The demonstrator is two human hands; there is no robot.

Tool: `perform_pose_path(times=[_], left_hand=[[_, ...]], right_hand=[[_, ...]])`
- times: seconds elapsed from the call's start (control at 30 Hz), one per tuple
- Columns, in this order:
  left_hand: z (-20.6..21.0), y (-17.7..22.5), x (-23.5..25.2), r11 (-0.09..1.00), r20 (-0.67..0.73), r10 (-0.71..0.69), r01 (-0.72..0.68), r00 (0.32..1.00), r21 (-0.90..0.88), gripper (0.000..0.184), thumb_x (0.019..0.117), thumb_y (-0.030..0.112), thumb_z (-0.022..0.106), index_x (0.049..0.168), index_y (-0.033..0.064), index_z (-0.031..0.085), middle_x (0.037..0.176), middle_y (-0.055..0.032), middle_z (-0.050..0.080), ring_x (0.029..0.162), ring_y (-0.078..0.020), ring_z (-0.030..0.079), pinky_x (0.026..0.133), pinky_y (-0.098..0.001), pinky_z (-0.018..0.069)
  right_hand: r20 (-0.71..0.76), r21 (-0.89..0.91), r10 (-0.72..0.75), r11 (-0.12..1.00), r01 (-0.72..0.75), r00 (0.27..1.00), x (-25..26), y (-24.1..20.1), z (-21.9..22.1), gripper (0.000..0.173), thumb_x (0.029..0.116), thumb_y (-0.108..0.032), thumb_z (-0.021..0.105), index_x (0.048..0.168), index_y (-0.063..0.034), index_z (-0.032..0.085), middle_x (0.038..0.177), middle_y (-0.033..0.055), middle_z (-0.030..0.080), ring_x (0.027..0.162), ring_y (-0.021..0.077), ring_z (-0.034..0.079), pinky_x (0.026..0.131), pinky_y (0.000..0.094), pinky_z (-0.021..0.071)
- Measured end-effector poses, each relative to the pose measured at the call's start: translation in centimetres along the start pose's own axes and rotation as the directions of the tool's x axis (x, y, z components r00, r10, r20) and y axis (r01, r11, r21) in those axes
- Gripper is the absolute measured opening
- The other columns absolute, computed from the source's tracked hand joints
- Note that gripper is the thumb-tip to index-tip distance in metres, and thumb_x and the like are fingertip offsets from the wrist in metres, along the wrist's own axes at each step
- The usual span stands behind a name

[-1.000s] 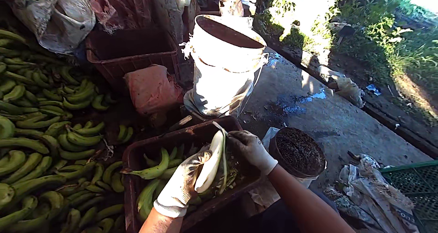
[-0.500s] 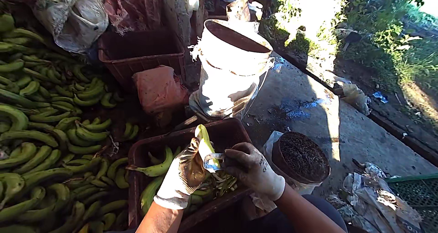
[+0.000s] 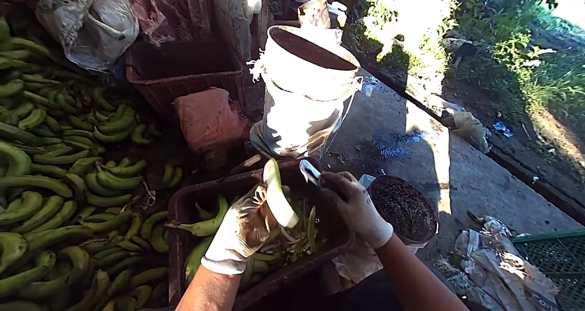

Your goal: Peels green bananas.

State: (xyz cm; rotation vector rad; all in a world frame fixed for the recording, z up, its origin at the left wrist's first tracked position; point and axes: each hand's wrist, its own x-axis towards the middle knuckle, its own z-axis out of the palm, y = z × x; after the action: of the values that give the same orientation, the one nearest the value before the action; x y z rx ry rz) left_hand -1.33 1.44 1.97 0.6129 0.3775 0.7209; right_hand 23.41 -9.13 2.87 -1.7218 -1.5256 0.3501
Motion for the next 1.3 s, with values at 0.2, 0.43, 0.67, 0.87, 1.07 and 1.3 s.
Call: perform_pose_path(times=[0.2,0.43,0.67,0.87,1.07,1.3], left_hand=[[-0.3,0.1,-0.3,0.993,0.108,-0.012,0.024,0.994,-0.112,0.032,0.1089,0.02,0.04,0.129,0.004,0.058,0.11,-0.0167,0.069,0.095,-0.0227,0.071,0.081,-0.0363,0.0617],[0.7,-0.5,-1.5,0.986,0.22,-0.102,0.07,0.97,0.15,0.031,0.1033,0.016,0.055,0.133,0.0115,0.062,0.109,-0.0059,0.072,0.094,-0.0098,0.07,0.083,-0.0258,0.0597],[2.0,-0.7,-1.5,0.952,0.113,-0.028,-0.008,0.993,0.307,0.038,0.1012,0.011,0.055,0.139,0.0087,0.057,0.11,-0.0047,0.071,0.093,-0.0093,0.069,0.084,-0.0262,0.0589],[1.7,-2.7,-1.0,0.656,0.116,0.054,-0.123,0.992,0.745,0.036,0.1,0.022,0.063,0.134,0.0126,0.062,0.128,-0.0037,0.067,0.111,-0.0137,0.067,0.095,-0.0326,0.058],[0.7,5.0,-2.3,0.304,0.26,0.36,-0.376,0.896,0.875,0.043,0.0995,0.034,0.057,0.142,0.0313,0.058,0.153,0.0027,0.049,0.132,-0.0138,0.054,0.103,-0.0366,0.0536],[-2.4,13.7,-7.1,0.567,-0.285,0.701,-0.27,0.654,0.778,0.033,0.1045,0.028,0.056,0.136,0.0183,0.06,0.124,0.0009,0.066,0.098,-0.012,0.069,0.084,-0.0352,0.0606]], right_hand=[[0.107,-0.041,-0.355,0.931,0.361,0.929,-2.3,-2.1,1.3,0.039,0.0941,-0.042,0.073,0.13,-0.0257,0.071,0.12,0.0058,0.068,0.114,0.0188,0.062,0.099,0.0417,0.0525],[0.049,-0.017,0.044,0.999,-0.043,0.998,1.0,-0.3,1.0,0.04,0.0995,-0.042,0.064,0.131,-0.0183,0.071,0.121,0.0093,0.067,0.11,0.0181,0.064,0.096,0.0401,0.0551],[0.023,0.253,0.288,0.925,-0.285,0.957,1.2,0.2,-0.5,0.05,0.0974,-0.05,0.064,0.131,-0.0135,0.068,0.119,0.004,0.07,0.106,0.0116,0.067,0.092,0.034,0.0571],[0.247,0.5,0.257,0.792,-0.35,0.934,-1.0,-5.4,1.2,0.053,0.0857,-0.022,0.084,0.133,-0.0066,0.064,0.103,0.0055,0.075,0.089,0.0142,0.073,0.082,0.0335,0.0629],[-0.46,0.455,0.087,0.878,0.151,0.884,6.0,-9.6,-6.4,0.026,0.1003,-0.027,0.064,0.115,-0.0049,0.065,0.077,0.0045,0.068,0.06,0.0152,0.065,0.053,0.0347,0.0586],[-0.467,0.133,-0.008,0.988,0.08,0.884,17.9,-11.7,-10.4,0.04,0.0923,-0.023,0.071,0.127,-0.0056,0.06,0.109,0.0065,0.068,0.091,0.0174,0.069,0.078,0.0399,0.0617]])
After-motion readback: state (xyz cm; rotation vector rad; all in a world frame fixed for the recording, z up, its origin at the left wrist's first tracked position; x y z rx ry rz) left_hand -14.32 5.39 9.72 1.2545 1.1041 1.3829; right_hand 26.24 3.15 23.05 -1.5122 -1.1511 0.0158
